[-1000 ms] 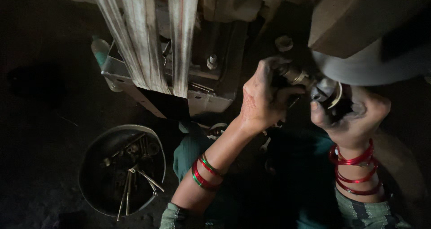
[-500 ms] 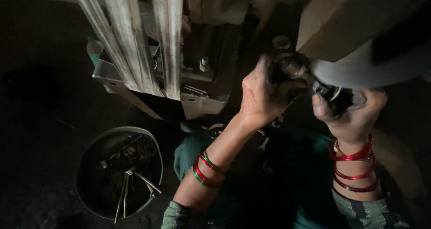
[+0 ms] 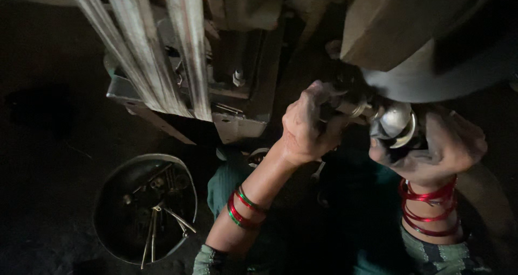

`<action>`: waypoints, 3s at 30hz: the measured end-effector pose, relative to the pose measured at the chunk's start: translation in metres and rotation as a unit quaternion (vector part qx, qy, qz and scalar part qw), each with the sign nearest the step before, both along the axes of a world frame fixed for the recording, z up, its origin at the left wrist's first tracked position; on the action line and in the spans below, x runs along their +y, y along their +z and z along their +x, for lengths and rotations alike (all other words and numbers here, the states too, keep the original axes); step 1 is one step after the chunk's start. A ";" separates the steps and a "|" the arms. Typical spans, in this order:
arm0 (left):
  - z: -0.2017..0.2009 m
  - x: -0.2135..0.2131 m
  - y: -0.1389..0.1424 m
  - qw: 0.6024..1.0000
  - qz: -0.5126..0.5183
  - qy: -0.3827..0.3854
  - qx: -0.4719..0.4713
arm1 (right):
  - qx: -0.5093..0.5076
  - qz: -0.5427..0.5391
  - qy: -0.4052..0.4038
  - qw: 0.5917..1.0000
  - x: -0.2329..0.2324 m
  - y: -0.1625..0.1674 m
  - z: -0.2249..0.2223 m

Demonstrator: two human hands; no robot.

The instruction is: The person holds small brass fittings against a spinning buffing wheel on a grinding machine, rotating each piece to polish its surfaces. They occasionally pull a piece back to reposition it, set one down, and pick up the next part to continue polishing.

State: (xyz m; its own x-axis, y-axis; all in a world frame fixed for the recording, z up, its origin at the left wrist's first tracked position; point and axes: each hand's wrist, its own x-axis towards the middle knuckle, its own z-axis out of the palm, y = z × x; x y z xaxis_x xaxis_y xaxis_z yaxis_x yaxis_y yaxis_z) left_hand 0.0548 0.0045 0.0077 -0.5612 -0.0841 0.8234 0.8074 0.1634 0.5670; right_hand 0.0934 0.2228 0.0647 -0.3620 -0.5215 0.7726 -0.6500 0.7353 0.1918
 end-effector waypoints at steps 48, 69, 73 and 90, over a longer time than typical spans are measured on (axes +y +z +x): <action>-0.013 -0.009 0.007 0.980 0.051 -0.081 -0.172 | -0.223 -0.116 -0.026 0.967 -0.016 -0.009 -0.020; -0.006 -0.014 0.007 0.978 0.047 -0.101 -0.177 | -0.220 -0.144 0.006 0.965 -0.021 -0.002 -0.009; -0.012 -0.013 0.003 0.986 0.031 -0.074 -0.149 | -0.235 -0.143 -0.011 0.961 -0.019 -0.004 -0.013; -0.007 -0.013 -0.004 0.985 0.043 -0.046 -0.162 | -0.102 -0.089 -0.006 0.991 -0.023 -0.012 -0.016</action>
